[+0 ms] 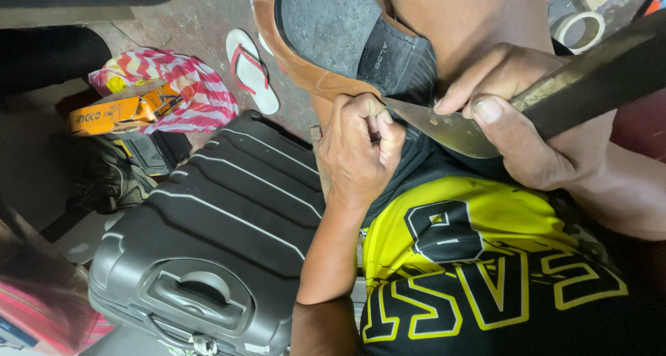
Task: The person is repairing a brown leather shoe by using a curved metal tool to scrape and smooth the sole and edges. They hold the shoe with one hand and manipulate the tool with the other, working on different sections of the sole and upper.
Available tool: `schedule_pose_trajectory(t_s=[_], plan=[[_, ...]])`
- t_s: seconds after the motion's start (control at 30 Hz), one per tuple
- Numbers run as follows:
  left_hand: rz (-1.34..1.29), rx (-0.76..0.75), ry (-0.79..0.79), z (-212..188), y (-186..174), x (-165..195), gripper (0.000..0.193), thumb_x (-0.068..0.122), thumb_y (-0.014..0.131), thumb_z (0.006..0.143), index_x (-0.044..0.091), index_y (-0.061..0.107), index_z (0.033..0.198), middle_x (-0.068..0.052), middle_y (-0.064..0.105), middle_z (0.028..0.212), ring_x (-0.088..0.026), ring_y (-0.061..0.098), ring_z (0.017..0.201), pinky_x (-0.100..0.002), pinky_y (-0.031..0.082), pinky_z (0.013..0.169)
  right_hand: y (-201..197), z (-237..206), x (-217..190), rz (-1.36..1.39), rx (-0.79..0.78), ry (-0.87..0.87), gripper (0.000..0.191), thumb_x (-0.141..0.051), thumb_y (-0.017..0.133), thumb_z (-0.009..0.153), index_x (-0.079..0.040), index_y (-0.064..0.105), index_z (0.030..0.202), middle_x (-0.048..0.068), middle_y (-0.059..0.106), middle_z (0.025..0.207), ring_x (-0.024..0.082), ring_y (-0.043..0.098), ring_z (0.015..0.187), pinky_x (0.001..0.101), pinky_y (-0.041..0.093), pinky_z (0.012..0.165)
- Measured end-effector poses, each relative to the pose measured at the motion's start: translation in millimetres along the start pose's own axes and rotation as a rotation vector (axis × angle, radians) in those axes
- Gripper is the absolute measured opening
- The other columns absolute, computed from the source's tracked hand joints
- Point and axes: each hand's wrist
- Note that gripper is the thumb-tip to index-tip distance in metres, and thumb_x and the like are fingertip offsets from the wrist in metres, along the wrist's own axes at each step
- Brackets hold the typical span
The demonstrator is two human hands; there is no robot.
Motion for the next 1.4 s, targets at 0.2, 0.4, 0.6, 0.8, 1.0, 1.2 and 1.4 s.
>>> schedule_pose_trajectory(t_s=[0.2, 0.4, 0.6, 0.8, 1.0, 1.2, 1.4], plan=[[-0.007, 0.011, 0.014, -1.4, 1.6, -2.4, 0.019, 0.001, 0.068, 0.095, 0.008, 0.053, 0.104, -0.006, 0.052, 0.088, -0.021, 0.055, 0.064, -0.034, 0.047, 0.061, -2.7, -6.6, -1.5, -0.035, -0.038, 0.134, 0.011, 0.008, 0.045, 0.093, 0.014, 0.054, 0.091, 0.029, 0.068, 0.091, 0.026, 0.066, 0.07, 0.0339, 0.055, 0.067], [-0.017, 0.019, 0.007, -3.1, 3.3, -4.0, 0.02, 0.0, 0.068, 0.094, 0.007, 0.054, 0.106, -0.006, 0.05, 0.085, -0.019, 0.054, 0.062, -0.034, 0.046, 0.059, -12.1, 1.1, 16.3, 0.139, 0.047, -0.133, 0.005, 0.003, 0.047, 0.095, 0.008, 0.047, 0.094, 0.013, 0.056, 0.081, 0.028, 0.068, 0.073, 0.0327, 0.059, 0.066], [-0.027, 0.045, 0.027, -3.3, 6.5, -5.3, 0.02, 0.0, 0.068, 0.095, 0.008, 0.054, 0.107, -0.005, 0.05, 0.084, -0.019, 0.053, 0.061, -0.034, 0.046, 0.059, -5.8, -9.8, 10.6, 0.03, 0.072, 0.01, 0.009, 0.006, 0.044, 0.097, 0.005, 0.047, 0.088, 0.018, 0.06, 0.082, 0.028, 0.068, 0.076, 0.0332, 0.055, 0.062], [-0.019, 0.053, 0.021, -5.2, 7.7, -5.7, 0.019, 0.002, 0.068, 0.096, 0.007, 0.054, 0.107, -0.005, 0.05, 0.084, -0.019, 0.053, 0.061, -0.034, 0.046, 0.058, 0.3, -6.5, 6.1, 0.045, 0.094, 0.046, 0.013, 0.005, 0.045, 0.099, 0.003, 0.045, 0.087, 0.016, 0.058, 0.081, 0.027, 0.068, 0.082, 0.0336, 0.056, 0.066], [-0.033, 0.07, 0.074, -6.0, 10.4, -9.6, 0.019, 0.002, 0.068, 0.098, 0.007, 0.053, 0.11, -0.004, 0.052, 0.086, -0.019, 0.053, 0.065, -0.035, 0.046, 0.061, 0.0, -4.0, 1.1, 0.05, 0.07, 0.102, 0.013, 0.004, 0.045, 0.1, 0.003, 0.047, 0.087, 0.021, 0.064, 0.089, 0.023, 0.065, 0.08, 0.0309, 0.054, 0.067], [-0.085, 0.074, 0.041, -8.8, 12.8, -12.8, 0.02, -0.002, 0.068, 0.094, 0.007, 0.055, 0.106, -0.005, 0.053, 0.087, -0.017, 0.054, 0.065, -0.03, 0.047, 0.057, -1.7, -8.5, 2.7, 0.055, 0.064, 0.185, 0.011, 0.002, 0.046, 0.101, 0.005, 0.052, 0.092, 0.022, 0.067, 0.094, 0.018, 0.061, 0.072, 0.0286, 0.051, 0.068], [-0.138, 0.086, 0.052, -12.1, 13.6, -16.8, 0.021, -0.003, 0.066, 0.092, 0.008, 0.054, 0.105, -0.006, 0.054, 0.087, -0.018, 0.057, 0.069, -0.03, 0.049, 0.06, -10.7, -16.6, 20.8, 0.165, 0.028, 0.076, 0.009, -0.003, 0.049, 0.098, 0.004, 0.05, 0.092, 0.014, 0.059, 0.083, 0.026, 0.067, 0.079, 0.0331, 0.056, 0.073]])
Point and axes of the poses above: each hand's wrist, its own z-axis towards the middle knuckle, its own y-axis out of the palm, x = y × z
